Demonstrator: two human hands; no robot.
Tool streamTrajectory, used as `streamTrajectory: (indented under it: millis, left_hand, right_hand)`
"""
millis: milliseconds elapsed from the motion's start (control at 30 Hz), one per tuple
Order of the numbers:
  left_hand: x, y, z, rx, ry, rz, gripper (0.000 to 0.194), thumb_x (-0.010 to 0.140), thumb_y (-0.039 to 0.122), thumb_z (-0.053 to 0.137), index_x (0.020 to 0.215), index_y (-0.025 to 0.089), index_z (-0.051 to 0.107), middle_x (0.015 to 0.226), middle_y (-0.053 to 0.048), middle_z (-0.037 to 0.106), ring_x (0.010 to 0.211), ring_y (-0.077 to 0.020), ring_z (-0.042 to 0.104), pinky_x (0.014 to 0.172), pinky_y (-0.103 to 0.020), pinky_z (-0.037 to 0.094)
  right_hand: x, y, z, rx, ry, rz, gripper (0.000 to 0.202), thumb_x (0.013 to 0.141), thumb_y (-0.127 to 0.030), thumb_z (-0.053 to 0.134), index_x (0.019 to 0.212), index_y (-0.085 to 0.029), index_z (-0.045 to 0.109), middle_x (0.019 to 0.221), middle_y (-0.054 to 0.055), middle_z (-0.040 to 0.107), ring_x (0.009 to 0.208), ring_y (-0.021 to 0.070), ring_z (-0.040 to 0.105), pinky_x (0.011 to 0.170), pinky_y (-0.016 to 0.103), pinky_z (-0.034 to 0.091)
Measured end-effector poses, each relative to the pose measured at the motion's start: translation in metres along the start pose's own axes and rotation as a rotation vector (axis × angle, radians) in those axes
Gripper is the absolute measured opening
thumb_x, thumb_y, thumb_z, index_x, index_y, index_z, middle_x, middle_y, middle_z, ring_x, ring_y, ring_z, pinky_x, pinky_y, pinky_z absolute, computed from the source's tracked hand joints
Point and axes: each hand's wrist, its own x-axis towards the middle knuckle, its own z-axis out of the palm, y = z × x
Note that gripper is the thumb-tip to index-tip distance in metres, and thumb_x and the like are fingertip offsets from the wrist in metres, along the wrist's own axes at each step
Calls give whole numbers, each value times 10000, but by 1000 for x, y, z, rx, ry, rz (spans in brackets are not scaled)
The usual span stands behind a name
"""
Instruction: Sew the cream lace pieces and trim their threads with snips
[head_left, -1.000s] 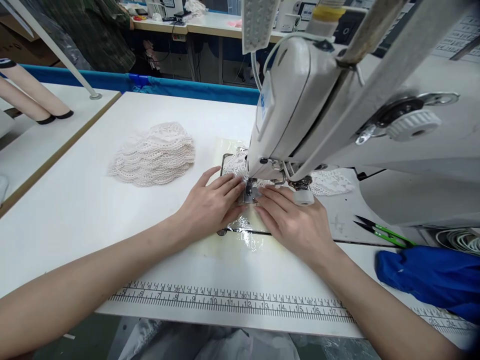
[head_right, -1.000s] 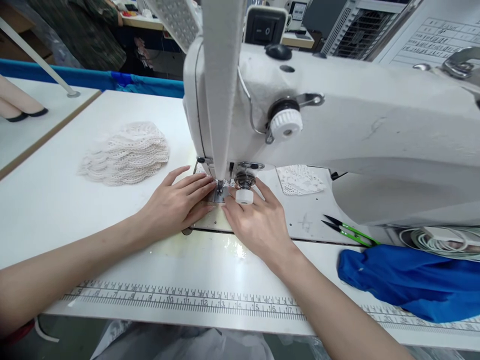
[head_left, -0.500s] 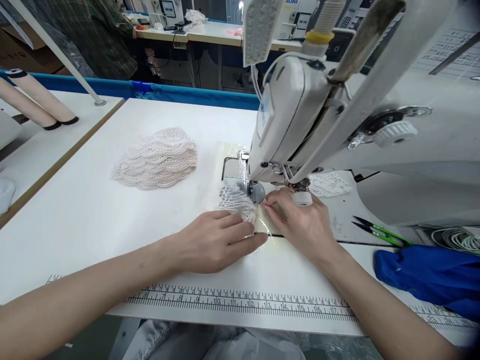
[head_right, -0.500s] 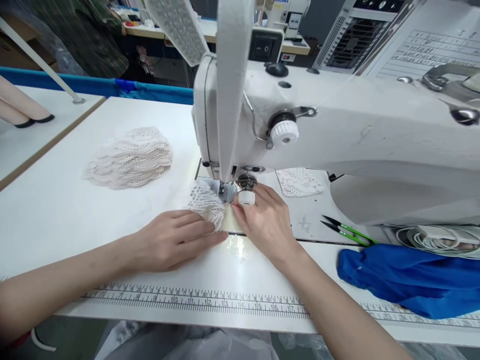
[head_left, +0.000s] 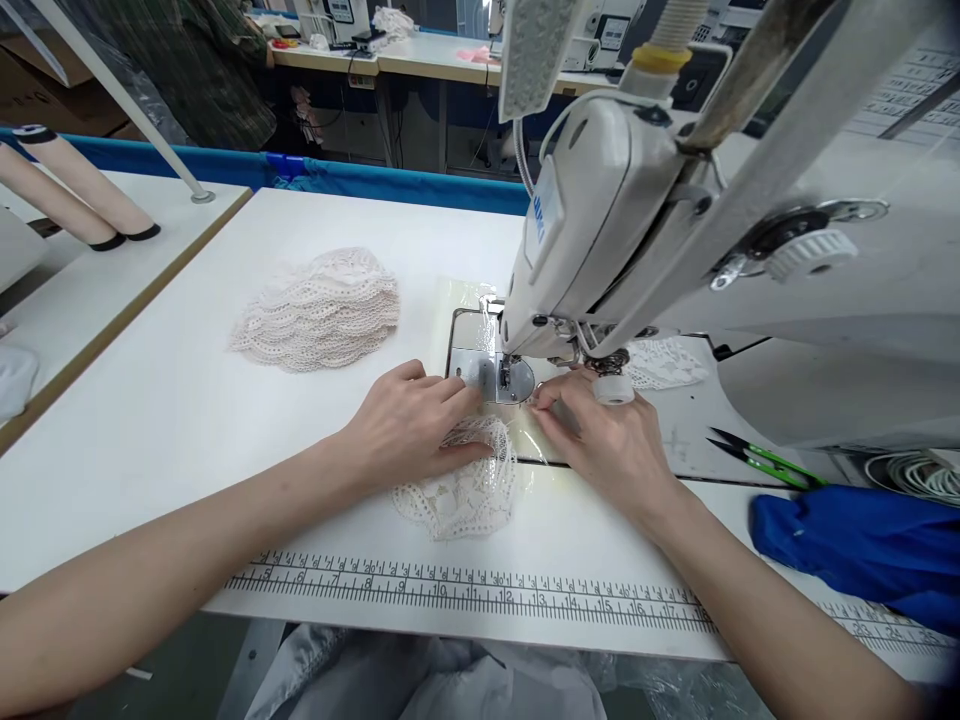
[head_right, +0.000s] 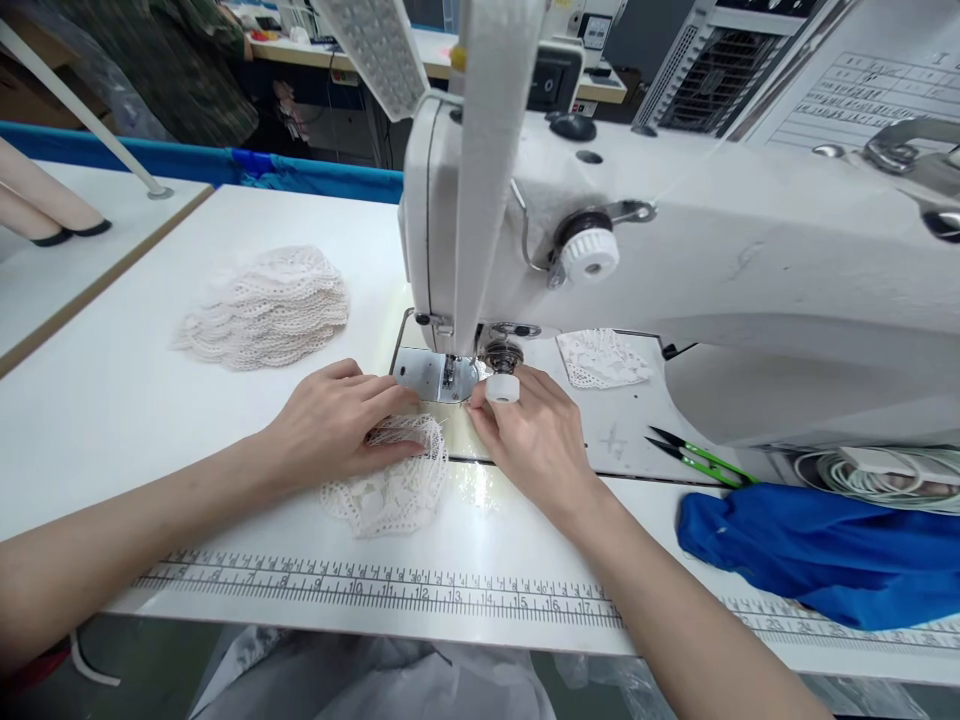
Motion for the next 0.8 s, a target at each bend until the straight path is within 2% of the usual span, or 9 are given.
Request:
streamTrajectory:
  millis: [200,267,367,433,500,600,700,800]
  left_hand:
    - [3,6,-3,-292,-87,-127,166,883,339,629,852,182,586,877,-22,654,818,-188,588,735,-335,384]
    - [4,7,-6,-444,-100,-194,123,880,283,626,842,182,568,880,-12,639,801,-168,567,760,-334,391]
    - [7,10,-11,-701,-100,-330,112,885,249,596,824,188,525,746,35,572,664,-121,498,660,-290,378]
    - [8,12,-14,-842,-70,-420,132,884,243,577,797,196,488,696,51,506,619,-108,440,585,-266,343]
    - [8,13,-16,-967,-20,-493,135,872,222,564,788,201,461,700,52,470,621,-103,425,567,-255,345]
    - [8,13,-16,-1099,30,-564,75,835,140,521,833,198,473,745,39,477,645,-102,451,570,-244,383]
    - [7,11,-12,-1109,32,-569,257,767,36,445,962,191,510,840,12,535,682,-103,490,568,-231,396]
    - [6,12,-7,-1079,-28,-518,408,708,-26,361,1012,191,527,884,3,580,724,-108,521,596,-232,402]
  right_hand:
    - [-1,-2,0,68,-4,15,330,977,-397,511,800,-172,672,614,35,646,651,182,614,599,275,409]
    - [0,-4,-2,156,-36,59,361,977,-435,502,783,-175,659,618,38,647,629,179,606,603,282,418]
    - [3,-11,-7,448,-162,200,377,990,-464,457,803,-191,638,711,39,675,630,163,606,626,289,448]
    - [5,-16,-12,669,-285,297,318,960,-488,505,901,-204,637,735,20,669,627,153,600,602,277,453]
    - [7,-20,-16,804,-396,367,291,884,-488,622,985,-215,634,651,-24,607,571,138,556,535,254,419]
    - [8,-23,-17,915,-494,427,187,839,-400,683,865,-217,659,526,-72,466,474,101,445,466,230,339]
    - [7,-24,-15,1095,-492,529,158,859,-353,651,816,-201,656,510,-71,489,427,86,451,460,230,362]
    - [8,-27,-14,1284,-461,627,156,875,-343,615,881,-187,620,570,-35,596,512,131,598,532,257,467]
